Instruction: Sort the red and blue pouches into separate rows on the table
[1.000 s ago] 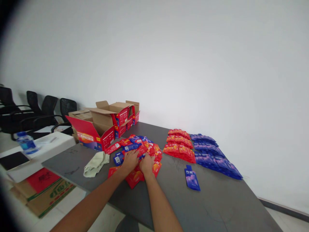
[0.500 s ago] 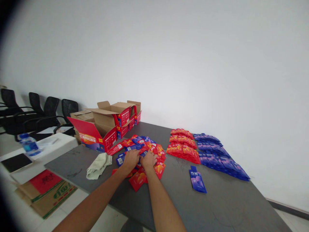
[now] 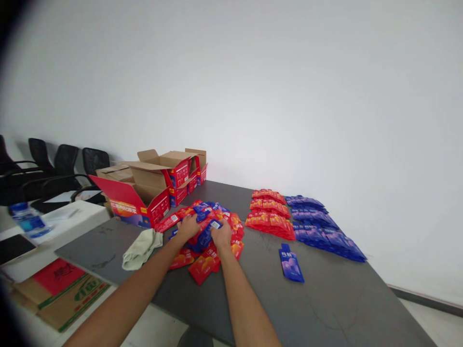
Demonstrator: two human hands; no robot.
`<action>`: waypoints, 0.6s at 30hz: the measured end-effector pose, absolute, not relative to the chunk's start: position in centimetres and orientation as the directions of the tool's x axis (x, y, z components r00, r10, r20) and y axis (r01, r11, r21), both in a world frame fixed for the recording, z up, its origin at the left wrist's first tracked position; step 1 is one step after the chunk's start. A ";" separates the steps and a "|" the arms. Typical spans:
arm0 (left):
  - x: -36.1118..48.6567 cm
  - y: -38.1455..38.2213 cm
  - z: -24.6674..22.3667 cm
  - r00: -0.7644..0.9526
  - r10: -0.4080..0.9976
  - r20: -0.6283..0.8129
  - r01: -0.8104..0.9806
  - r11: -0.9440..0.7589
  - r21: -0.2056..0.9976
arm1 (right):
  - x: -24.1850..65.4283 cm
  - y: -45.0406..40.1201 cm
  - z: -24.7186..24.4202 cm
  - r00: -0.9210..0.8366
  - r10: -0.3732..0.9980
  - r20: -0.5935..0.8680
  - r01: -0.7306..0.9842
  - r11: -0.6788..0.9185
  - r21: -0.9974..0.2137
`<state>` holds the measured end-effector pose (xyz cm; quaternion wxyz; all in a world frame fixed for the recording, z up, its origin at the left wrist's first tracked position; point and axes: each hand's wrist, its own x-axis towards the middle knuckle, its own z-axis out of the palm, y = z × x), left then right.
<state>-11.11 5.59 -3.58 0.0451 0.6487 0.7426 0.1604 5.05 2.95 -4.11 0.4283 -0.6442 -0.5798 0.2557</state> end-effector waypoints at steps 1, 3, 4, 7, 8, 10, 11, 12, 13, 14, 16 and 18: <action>-11.1 5.7 -3.6 -0.164 0.979 0.123 0.947 0.121 0.299 | 5.0 2.8 -4.1 0.201 0.965 0.167 0.502 0.045 -0.863; -11.1 5.9 -3.3 -0.170 0.978 0.121 0.952 0.131 0.276 | 4.9 2.5 -4.1 0.206 0.964 0.166 0.455 0.055 -0.889; -11.1 6.0 -3.1 -0.170 0.977 0.127 0.957 0.133 0.259 | 4.9 2.4 -4.1 0.206 0.965 0.165 0.433 0.061 -0.899; -11.0 5.8 -2.3 -0.159 0.973 0.168 0.970 0.122 0.212 | 4.9 2.0 -4.0 0.203 0.966 0.162 0.378 0.075 -0.923; -10.9 5.6 -1.9 -0.150 0.971 0.187 0.973 0.112 0.201 | 5.0 1.8 -4.1 0.203 0.966 0.160 0.362 0.078 -0.929; -10.6 5.2 -1.2 -0.134 0.964 0.228 0.979 0.092 0.184 | 5.2 1.6 -4.1 0.204 0.967 0.155 0.333 0.081 -0.939; -10.3 5.0 -0.9 -0.124 0.960 0.252 0.981 0.080 0.178 | 5.4 1.5 -4.1 0.205 0.967 0.154 0.321 0.082 -0.944; -10.0 4.9 -0.6 -0.111 0.955 0.275 0.982 0.063 0.177 | 5.6 1.5 -4.1 0.208 0.966 0.154 0.310 0.084 -0.947; -9.6 4.7 -0.4 -0.098 0.952 0.289 0.982 0.045 0.184 | 5.9 1.4 -4.2 0.211 0.965 0.156 0.302 0.087 -0.949; -9.1 4.6 -0.3 -0.084 0.952 0.294 0.980 0.025 0.200 | 6.3 1.4 -4.2 0.214 0.964 0.160 0.296 0.092 -0.951; -7.8 4.5 -0.5 -0.058 0.961 0.272 0.967 -0.013 0.253 | 7.1 1.3 -4.4 0.219 0.960 0.173 0.291 0.105 -0.951; -6.3 4.4 -1.3 -0.032 0.972 0.233 0.946 -0.046 0.322 | 8.3 1.2 -4.8 0.214 0.956 0.201 0.302 0.130 -0.944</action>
